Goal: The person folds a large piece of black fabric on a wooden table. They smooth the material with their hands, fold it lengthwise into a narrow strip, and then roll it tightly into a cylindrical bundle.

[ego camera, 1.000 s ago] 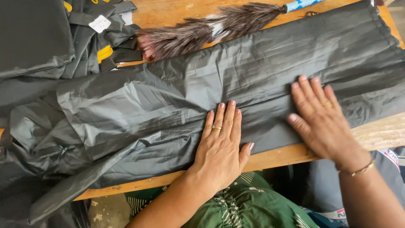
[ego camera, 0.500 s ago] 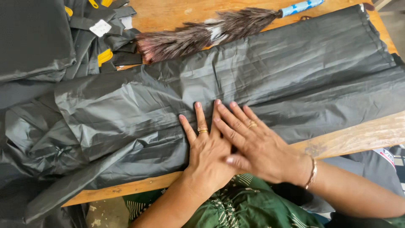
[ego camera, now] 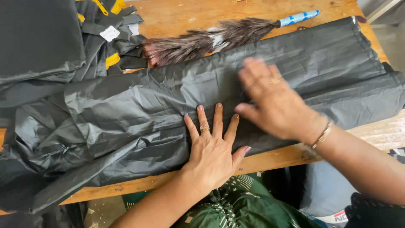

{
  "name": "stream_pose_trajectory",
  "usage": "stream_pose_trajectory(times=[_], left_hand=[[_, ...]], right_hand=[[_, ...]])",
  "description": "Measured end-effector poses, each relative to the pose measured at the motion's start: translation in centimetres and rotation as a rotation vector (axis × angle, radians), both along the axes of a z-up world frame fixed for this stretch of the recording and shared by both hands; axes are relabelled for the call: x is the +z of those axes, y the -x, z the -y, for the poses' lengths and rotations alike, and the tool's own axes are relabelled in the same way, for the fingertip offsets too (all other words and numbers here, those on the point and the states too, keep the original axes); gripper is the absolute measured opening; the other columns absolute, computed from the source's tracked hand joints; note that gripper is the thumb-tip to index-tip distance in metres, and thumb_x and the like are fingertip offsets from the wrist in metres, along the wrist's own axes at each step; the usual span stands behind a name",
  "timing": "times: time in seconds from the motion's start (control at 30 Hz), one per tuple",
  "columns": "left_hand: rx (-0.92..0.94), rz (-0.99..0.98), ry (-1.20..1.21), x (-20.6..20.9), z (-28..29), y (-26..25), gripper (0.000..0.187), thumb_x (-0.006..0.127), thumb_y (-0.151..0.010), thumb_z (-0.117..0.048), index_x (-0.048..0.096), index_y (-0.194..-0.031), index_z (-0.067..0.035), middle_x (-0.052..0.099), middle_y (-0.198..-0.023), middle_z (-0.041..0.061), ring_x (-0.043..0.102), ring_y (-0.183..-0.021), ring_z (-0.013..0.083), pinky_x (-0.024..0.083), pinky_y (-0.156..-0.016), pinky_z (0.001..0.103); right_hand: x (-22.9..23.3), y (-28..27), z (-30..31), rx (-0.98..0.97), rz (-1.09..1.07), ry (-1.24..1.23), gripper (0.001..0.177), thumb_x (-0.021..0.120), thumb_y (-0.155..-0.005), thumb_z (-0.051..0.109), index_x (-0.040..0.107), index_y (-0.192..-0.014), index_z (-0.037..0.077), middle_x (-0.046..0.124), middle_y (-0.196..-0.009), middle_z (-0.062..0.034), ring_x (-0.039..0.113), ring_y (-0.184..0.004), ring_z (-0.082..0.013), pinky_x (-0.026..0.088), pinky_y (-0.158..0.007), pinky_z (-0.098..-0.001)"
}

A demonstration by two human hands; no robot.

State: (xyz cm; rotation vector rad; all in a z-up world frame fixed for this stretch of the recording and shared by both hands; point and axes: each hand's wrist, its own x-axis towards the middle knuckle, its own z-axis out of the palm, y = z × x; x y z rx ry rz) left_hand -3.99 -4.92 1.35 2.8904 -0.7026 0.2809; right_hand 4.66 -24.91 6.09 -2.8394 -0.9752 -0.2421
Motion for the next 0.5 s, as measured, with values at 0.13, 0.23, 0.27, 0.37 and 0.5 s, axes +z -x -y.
stream_pose_trajectory(times=[0.13,0.23,0.27,0.37,0.5], left_hand=[[-0.056,0.033,-0.07,-0.7,-0.4,-1.4,0.085,0.033,-0.098,-0.071,0.029,-0.161,-0.013,0.032,-0.159,0.032,0.028,-0.14,0.0644,0.02,-0.112,0.076],[-0.279,0.176,-0.091,-1.6,-1.2,-3.1,0.069,0.043,-0.101,-0.049,0.044,-0.155,-0.007,0.038,-0.161,0.026,0.021,-0.151,0.0537,0.016,-0.119,0.074],[-0.347,-0.03,0.026,-2.1,-1.3,-3.8,0.068,0.04,-0.099,-0.051,0.052,-0.148,-0.005,0.049,-0.149,0.028,0.032,-0.146,0.0514,0.017,-0.12,0.069],[-0.421,-0.286,0.154,-1.0,-1.5,-4.5,0.07,0.035,-0.098,-0.053,0.059,-0.141,-0.002,0.06,-0.137,0.031,0.044,-0.141,0.0482,0.02,-0.12,0.066],[-0.502,-0.232,0.325,1.3,-2.1,-4.6,0.062,0.047,-0.102,-0.044,0.057,-0.139,0.004,0.054,-0.142,0.035,0.046,-0.134,0.0524,0.033,-0.111,0.059]], right_hand=[[1.5,1.7,-5.7,0.268,-0.248,-0.063,0.077,0.057,-0.1,0.047,0.035,-0.155,-0.002,0.024,-0.167,-0.0243,0.018,-0.156,-0.0369,0.008,-0.124,-0.0517],[0.8,0.5,-7.2,0.376,-0.209,-0.1,0.07,0.04,-0.107,0.048,0.038,-0.153,-0.005,0.028,-0.165,-0.0265,0.021,-0.155,-0.0393,0.016,-0.125,-0.052],[0.9,-0.3,-7.4,0.36,-0.251,-0.113,0.069,0.041,-0.107,0.049,0.041,-0.152,-0.004,0.034,-0.162,-0.0273,0.027,-0.152,-0.0425,0.021,-0.123,-0.0551],[1.2,-1.5,-7.5,0.373,-0.301,-0.162,0.066,0.042,-0.108,0.047,0.047,-0.149,-0.003,0.043,-0.155,-0.0309,0.037,-0.146,-0.0482,0.028,-0.119,-0.0604],[-0.9,-2.9,-6.5,0.476,-0.338,-0.233,0.066,0.036,-0.108,0.043,0.04,-0.152,-0.006,0.03,-0.165,-0.0246,0.022,-0.155,-0.0388,0.012,-0.127,-0.0514]])
